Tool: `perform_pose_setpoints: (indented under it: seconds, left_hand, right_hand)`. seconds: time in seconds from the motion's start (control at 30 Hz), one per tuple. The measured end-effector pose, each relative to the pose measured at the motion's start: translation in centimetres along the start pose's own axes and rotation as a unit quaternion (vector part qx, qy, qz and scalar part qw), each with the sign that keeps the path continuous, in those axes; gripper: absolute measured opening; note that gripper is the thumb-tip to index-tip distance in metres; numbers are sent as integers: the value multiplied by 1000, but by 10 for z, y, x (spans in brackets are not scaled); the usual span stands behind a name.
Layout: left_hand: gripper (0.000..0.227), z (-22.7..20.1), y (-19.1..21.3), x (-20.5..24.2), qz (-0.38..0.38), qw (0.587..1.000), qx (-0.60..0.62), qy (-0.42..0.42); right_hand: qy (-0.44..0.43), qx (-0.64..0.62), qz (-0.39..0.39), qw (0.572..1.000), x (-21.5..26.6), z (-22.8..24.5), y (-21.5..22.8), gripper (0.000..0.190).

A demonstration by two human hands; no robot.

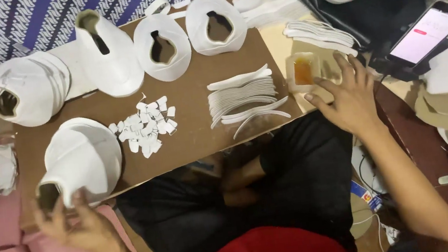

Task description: The person handles white shoe uppers and long white foam strips at a work table. They pick up a shoe upper, turn it over, and then repeatedly pick up foam strips, align them, and place them in rows on the table.

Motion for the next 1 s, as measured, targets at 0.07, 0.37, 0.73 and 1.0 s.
perform_pose_setpoints:
  seconds: [0.07, 0.37, 0.73, 1.0]
  left_hand:
    - [20, -28, 10, -27, -42, 999, -1, 17]
    - [51, -134, 33, -91, -123, 968, 132, 174]
    - [20, -194, -9, -81, -32, 951, 212, 223]
    - [15, -246, -35, -75, 6, 980, 192, 54]
  right_hand:
    - [-11, 8, 38, 999, -11, 0, -8, 57]
    - [-75, 22, 210, 975, -49, -8, -67, 72]
    - [-7, -1, 26, 1000, -18, -14, -41, 61]
    - [-12, 13, -62, 998, -5, -34, -45, 50]
Point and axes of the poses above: each hand's wrist, its own x-axis away from the middle knuckle, its own y-axis out of the back of the hand, z = x × y, the point moved 6 cm from there along -x, towards the middle knuckle, and after that the axes turned 13 degrees about -y, right-handed, at the moved point
